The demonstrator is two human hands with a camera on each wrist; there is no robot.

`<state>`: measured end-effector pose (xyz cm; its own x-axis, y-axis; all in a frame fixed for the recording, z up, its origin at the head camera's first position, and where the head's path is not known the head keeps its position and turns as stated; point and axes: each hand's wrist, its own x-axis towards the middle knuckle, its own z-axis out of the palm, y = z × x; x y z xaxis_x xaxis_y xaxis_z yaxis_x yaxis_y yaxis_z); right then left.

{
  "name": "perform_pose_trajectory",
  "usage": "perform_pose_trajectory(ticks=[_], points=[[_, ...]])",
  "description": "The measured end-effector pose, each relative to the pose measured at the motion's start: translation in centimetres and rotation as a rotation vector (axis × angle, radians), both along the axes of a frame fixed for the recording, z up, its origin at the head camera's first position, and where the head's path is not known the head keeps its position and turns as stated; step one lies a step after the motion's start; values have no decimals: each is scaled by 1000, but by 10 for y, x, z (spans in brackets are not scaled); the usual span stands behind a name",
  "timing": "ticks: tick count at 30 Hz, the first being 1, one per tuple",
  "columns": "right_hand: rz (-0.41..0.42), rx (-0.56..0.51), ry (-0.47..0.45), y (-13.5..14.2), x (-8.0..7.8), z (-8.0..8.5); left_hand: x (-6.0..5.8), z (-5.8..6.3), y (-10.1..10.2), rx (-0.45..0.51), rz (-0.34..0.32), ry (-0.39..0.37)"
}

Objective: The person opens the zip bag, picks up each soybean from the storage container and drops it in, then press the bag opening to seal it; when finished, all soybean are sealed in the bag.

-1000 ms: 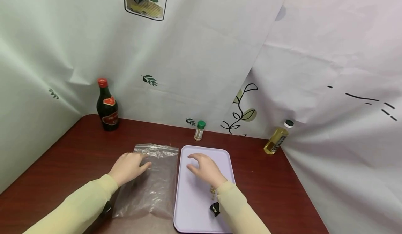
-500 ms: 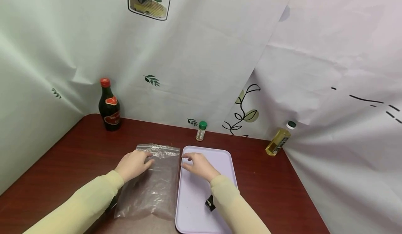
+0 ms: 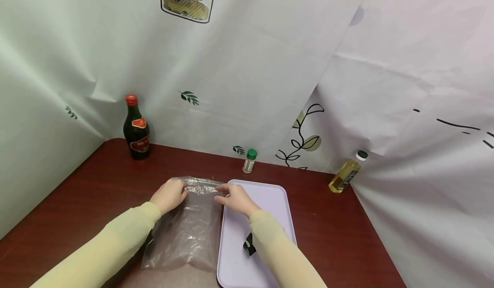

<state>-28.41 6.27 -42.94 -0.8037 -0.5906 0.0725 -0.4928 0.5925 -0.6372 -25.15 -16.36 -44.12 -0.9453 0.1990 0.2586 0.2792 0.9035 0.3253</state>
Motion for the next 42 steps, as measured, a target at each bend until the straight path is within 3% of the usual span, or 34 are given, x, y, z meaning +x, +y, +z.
perform_pose_trajectory(ticks=[7, 15, 22, 26, 35, 42], points=[[-101, -30, 15, -13, -5, 1, -10, -1, 1, 5, 34, -16], [-162, -17, 55, -18, -16, -6, -22, -1, 11, -15, 109, -30], [-145, 68, 101, -25, -24, -3, -28, 7, 16, -1, 149, -151], [-169, 107, 99, -31, -29, -3, -29, 10, 12, -3, 154, -151], [-192, 175, -21, -37, -35, -13, -36, 4, 10, -24, 168, -131], [-135, 250, 96, -42, -34, -17, -36, 1, 14, -43, 175, -120]])
